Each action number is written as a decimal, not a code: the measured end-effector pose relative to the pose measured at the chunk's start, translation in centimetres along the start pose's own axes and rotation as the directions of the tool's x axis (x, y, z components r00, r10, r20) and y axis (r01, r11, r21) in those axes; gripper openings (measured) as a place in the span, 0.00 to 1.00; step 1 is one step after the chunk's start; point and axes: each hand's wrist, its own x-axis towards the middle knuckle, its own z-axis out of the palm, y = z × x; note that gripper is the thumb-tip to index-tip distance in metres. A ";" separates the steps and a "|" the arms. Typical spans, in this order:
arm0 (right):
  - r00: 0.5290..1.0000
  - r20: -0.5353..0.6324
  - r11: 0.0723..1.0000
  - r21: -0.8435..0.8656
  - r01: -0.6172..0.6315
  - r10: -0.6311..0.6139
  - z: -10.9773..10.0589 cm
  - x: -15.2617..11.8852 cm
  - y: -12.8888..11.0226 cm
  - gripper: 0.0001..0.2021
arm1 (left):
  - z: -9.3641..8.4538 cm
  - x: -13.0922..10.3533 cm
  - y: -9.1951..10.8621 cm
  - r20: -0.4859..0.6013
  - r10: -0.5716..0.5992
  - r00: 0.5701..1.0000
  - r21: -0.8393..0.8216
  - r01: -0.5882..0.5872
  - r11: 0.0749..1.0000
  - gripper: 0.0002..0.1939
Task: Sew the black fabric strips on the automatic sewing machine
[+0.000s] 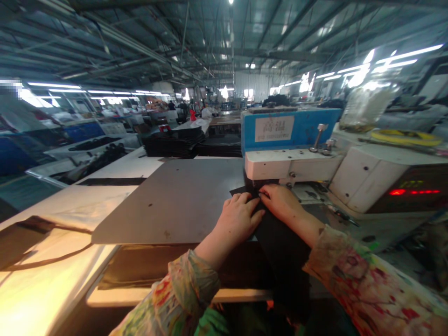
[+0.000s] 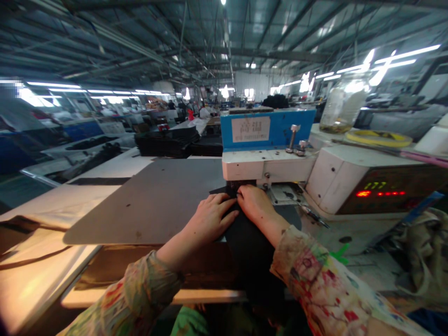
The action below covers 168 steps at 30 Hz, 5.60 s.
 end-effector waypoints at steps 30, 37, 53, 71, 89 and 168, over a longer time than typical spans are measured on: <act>1.000 -0.015 1.000 -0.011 0.018 -0.018 0.4 -0.1 0.1 0.11 | 0.1 -0.2 -0.2 -0.035 0.014 0.999 -0.004 -0.014 1.000 0.19; 1.000 -0.026 1.000 -0.026 0.014 -0.015 0.4 -0.2 0.1 0.10 | 0.0 -0.1 -0.1 -0.024 0.008 1.000 -0.013 -0.009 1.000 0.19; 0.999 -0.037 0.999 -0.034 0.018 -0.019 0.4 -0.2 0.0 0.09 | -0.1 -0.1 -0.2 -0.019 0.010 1.000 -0.026 -0.010 1.000 0.19; 0.999 -0.046 0.999 -0.050 0.019 -0.021 0.6 -0.2 0.0 0.10 | -0.1 -0.2 -0.2 -0.021 0.013 1.000 -0.034 -0.014 0.999 0.19; 0.998 -0.040 0.998 -0.053 0.041 -0.043 0.5 -0.3 0.1 0.10 | 0.0 -0.3 -0.3 -0.037 0.023 0.999 -0.043 -0.025 0.999 0.19; 0.998 -0.037 0.994 -0.090 0.054 -0.058 0.3 -0.3 -0.3 0.10 | -0.6 0.8 -0.7 0.018 -0.038 0.999 -0.037 0.039 0.999 0.16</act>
